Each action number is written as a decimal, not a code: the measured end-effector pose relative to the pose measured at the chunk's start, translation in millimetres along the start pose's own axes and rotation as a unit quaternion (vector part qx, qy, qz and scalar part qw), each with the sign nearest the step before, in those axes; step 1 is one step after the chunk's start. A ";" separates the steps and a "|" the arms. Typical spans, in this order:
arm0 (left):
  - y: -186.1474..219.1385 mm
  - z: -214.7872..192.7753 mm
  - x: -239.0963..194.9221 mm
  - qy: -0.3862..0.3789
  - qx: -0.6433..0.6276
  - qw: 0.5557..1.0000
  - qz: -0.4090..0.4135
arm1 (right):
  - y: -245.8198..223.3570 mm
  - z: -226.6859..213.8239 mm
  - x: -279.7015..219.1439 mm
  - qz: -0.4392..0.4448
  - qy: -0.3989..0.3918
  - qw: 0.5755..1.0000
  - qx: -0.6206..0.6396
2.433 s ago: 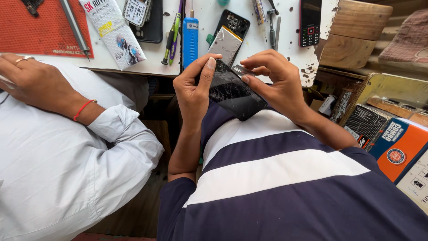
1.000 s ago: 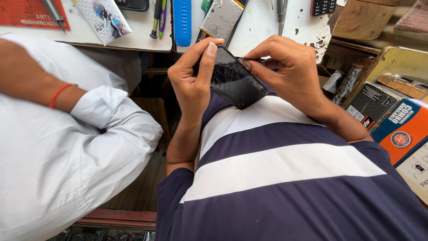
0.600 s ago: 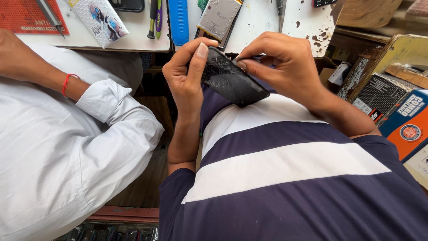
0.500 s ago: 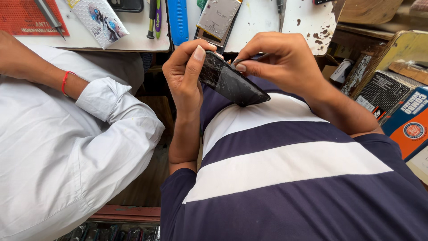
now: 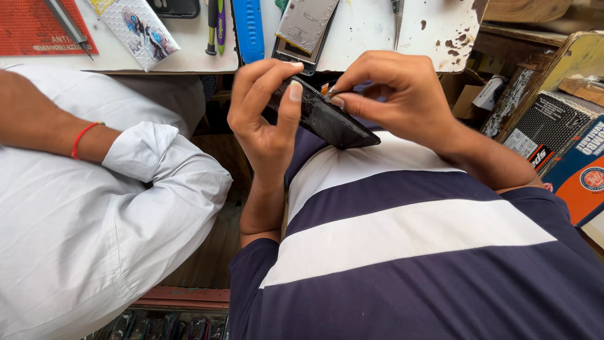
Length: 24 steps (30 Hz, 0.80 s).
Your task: The person disassembles a smartphone, removes the battery, and uses a screwdriver and tweezers to adjust internal components. They then apply adhesive to the back cover and reassemble the phone.
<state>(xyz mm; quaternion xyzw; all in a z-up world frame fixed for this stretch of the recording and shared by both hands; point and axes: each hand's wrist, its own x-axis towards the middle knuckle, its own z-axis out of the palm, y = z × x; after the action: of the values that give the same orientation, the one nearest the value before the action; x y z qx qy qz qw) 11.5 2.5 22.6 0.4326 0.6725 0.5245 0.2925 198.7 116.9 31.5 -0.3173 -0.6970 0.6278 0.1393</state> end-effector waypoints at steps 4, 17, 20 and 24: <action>11.6 0.9 -5.9 -0.008 -0.016 0.999 -0.039 | -7.9 9.4 -9.9 -0.083 0.052 0.992 -0.081; 10.7 3.5 -18.8 -0.004 -0.012 0.999 -0.038 | -12.8 24.3 -12.8 -0.192 0.118 0.949 -0.222; 7.4 0.0 -17.7 -0.016 -0.089 0.993 -0.076 | -9.3 18.7 -13.8 -0.083 0.078 0.986 -0.118; 3.4 -1.0 -16.2 -0.020 -0.107 0.988 -0.113 | 4.7 10.6 -8.3 0.019 0.014 0.998 0.056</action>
<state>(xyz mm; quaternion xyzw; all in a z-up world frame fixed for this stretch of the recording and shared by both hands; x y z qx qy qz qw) 18.9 -12.2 25.2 0.3307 0.6510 0.5479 0.4081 200.0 103.5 26.9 -0.3307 -0.6526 0.6639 0.1550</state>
